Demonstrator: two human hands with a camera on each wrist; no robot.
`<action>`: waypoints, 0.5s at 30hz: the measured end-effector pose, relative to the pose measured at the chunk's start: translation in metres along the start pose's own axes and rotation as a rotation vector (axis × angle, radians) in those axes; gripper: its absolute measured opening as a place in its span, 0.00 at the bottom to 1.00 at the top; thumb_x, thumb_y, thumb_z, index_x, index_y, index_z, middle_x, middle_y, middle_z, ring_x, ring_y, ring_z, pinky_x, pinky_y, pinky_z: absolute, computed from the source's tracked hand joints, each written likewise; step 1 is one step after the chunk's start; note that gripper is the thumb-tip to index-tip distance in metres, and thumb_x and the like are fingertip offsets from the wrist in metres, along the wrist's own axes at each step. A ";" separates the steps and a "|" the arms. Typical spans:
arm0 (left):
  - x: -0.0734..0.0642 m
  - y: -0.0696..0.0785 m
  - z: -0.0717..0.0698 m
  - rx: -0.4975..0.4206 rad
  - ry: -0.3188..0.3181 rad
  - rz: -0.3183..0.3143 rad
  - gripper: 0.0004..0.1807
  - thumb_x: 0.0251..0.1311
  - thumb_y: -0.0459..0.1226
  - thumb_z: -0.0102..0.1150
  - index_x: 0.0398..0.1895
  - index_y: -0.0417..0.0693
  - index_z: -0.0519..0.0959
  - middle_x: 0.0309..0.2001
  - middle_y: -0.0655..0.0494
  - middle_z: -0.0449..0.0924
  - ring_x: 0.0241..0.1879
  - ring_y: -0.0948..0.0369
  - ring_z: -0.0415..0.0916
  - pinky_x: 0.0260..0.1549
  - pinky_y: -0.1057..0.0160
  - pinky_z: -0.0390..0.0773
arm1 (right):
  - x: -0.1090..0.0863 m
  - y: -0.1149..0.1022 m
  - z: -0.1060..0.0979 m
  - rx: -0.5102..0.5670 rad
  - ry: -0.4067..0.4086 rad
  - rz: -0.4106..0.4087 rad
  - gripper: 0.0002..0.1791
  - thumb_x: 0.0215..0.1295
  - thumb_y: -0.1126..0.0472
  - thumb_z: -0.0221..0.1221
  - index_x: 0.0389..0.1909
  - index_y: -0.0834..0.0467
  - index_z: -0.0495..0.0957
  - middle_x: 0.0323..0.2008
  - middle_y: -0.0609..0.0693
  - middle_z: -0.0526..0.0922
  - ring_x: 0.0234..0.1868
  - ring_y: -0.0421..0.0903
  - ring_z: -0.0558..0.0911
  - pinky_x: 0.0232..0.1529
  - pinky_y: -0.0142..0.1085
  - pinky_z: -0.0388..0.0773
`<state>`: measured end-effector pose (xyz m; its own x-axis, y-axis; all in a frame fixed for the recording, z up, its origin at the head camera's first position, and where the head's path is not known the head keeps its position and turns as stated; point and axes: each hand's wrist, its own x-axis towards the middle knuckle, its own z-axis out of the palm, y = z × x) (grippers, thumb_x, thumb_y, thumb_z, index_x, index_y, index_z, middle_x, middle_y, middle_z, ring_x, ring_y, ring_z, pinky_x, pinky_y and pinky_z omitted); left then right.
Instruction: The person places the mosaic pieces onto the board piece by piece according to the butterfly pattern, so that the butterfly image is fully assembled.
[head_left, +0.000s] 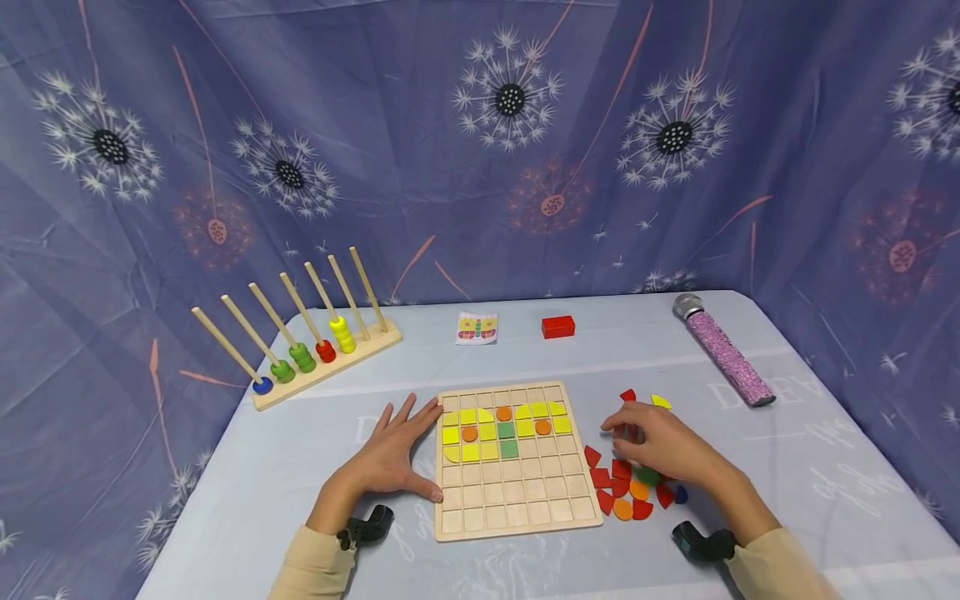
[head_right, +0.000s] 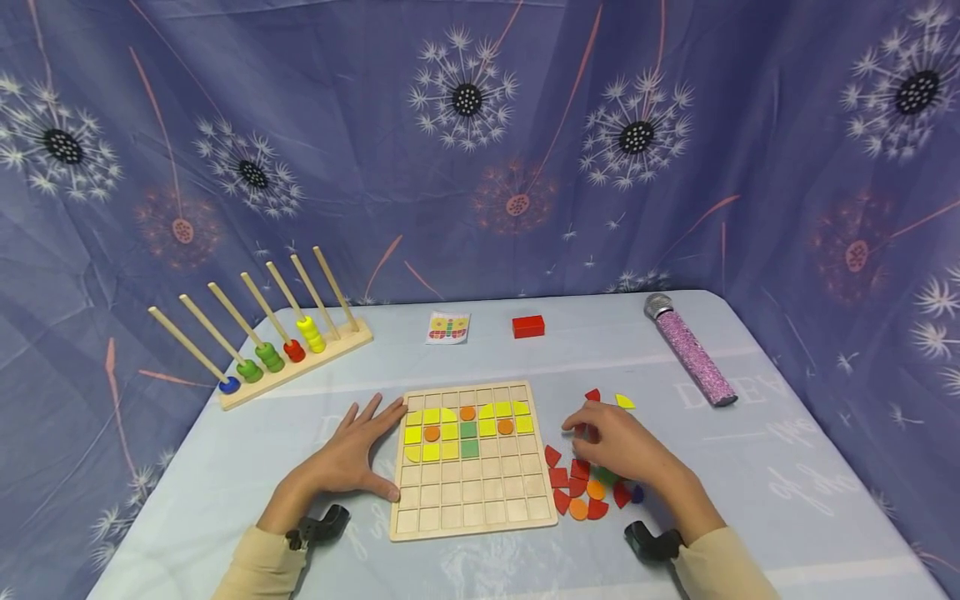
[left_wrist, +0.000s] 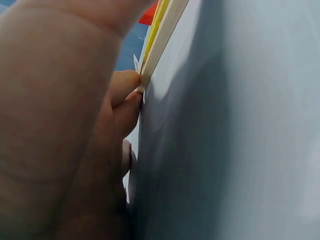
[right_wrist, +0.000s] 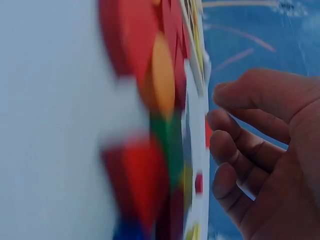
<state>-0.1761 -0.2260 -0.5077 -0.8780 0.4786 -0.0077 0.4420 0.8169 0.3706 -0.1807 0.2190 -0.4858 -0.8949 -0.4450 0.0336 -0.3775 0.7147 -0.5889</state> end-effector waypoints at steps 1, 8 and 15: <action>0.000 0.000 0.000 0.002 0.002 0.001 0.74 0.20 0.78 0.64 0.76 0.57 0.51 0.76 0.64 0.44 0.74 0.51 0.33 0.68 0.43 0.32 | -0.004 0.005 -0.003 0.003 0.002 0.010 0.13 0.57 0.59 0.68 0.45 0.50 0.84 0.31 0.36 0.76 0.32 0.40 0.74 0.33 0.31 0.76; -0.001 -0.002 0.000 -0.005 0.002 -0.005 0.74 0.19 0.78 0.63 0.76 0.57 0.52 0.75 0.64 0.45 0.74 0.51 0.33 0.68 0.43 0.32 | -0.024 0.031 -0.014 -0.013 0.018 0.024 0.15 0.55 0.60 0.69 0.45 0.50 0.83 0.37 0.39 0.80 0.34 0.41 0.73 0.36 0.32 0.76; 0.001 -0.001 0.001 -0.002 0.002 -0.002 0.74 0.19 0.78 0.63 0.77 0.57 0.51 0.76 0.64 0.44 0.74 0.51 0.32 0.68 0.44 0.31 | -0.034 0.040 -0.015 -0.005 0.072 0.036 0.14 0.55 0.62 0.69 0.43 0.48 0.83 0.34 0.39 0.77 0.33 0.40 0.74 0.35 0.31 0.76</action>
<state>-0.1768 -0.2262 -0.5094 -0.8794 0.4761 -0.0064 0.4398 0.8174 0.3721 -0.1691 0.2707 -0.4980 -0.9226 -0.3792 0.0709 -0.3460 0.7322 -0.5867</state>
